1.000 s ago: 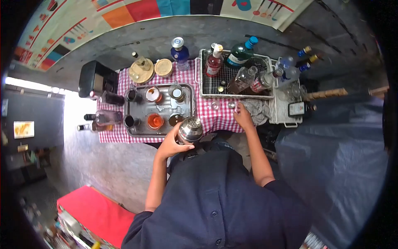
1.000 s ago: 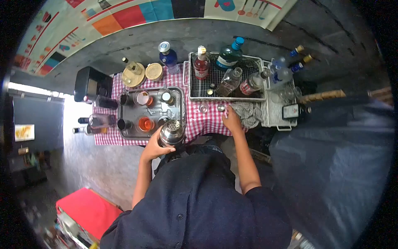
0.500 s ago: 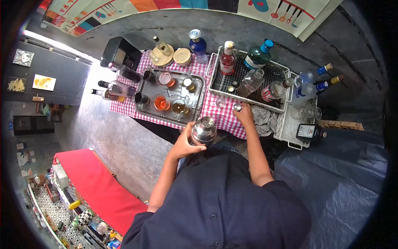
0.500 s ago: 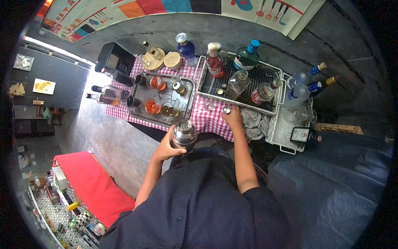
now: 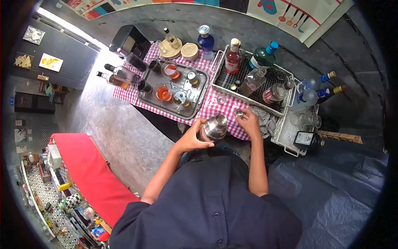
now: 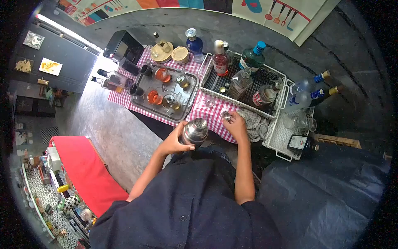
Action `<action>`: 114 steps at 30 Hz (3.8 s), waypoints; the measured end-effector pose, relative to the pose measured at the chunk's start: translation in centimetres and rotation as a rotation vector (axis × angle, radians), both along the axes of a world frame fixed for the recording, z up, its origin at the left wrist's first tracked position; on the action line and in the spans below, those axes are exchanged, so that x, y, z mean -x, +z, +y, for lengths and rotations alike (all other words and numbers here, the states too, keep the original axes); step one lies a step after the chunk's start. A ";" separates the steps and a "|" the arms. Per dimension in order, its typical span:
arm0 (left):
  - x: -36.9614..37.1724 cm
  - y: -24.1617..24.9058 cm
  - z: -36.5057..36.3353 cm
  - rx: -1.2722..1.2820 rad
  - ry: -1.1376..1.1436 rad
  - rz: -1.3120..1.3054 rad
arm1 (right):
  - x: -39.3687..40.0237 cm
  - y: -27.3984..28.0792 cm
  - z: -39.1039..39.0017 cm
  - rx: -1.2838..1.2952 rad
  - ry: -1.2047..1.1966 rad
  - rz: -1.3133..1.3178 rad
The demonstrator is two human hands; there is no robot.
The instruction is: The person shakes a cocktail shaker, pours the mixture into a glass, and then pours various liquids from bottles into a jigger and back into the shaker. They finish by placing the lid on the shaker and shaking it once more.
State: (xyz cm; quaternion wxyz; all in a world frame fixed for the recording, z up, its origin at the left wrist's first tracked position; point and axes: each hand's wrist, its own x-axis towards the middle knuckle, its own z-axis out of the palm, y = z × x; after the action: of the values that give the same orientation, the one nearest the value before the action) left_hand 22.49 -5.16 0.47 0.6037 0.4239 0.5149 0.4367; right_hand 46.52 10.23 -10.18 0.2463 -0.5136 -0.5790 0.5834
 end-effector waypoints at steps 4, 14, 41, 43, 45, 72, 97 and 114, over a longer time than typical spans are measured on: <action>-0.7 0.3 1.0 0.045 -0.063 0.068 | -1.2 8.9 -1.9 -0.128 0.157 0.064; -3.0 2.2 3.9 0.009 -0.325 0.254 | -5.0 17.3 -3.9 -0.480 0.313 -0.219; -1.9 5.6 4.6 0.083 -0.385 -0.304 | -0.9 18.8 -4.9 -0.692 0.171 0.300; -1.8 4.8 4.2 0.179 -0.434 -0.476 | -1.4 19.1 -5.0 -0.698 0.238 0.297; -1.2 4.4 4.0 0.272 -0.516 -0.587 | -2.4 20.4 -4.8 -0.678 0.353 0.252; -2.4 9.1 5.6 0.002 -0.155 0.508 | 2.2 14.8 -0.2 -0.425 0.205 0.180; -5.6 7.2 6.9 -0.179 -0.066 0.103 | 3.0 17.0 -2.6 -0.191 0.033 0.842; -4.7 8.9 10.7 -0.173 -0.403 -0.088 | 1.5 21.1 2.5 -0.262 0.080 1.166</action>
State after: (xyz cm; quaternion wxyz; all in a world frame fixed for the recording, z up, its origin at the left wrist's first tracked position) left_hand 27.23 5.51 9.37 0.6621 0.5488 0.3538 0.3679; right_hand 44.99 12.74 10.95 0.5625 -0.0518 -0.4342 0.7017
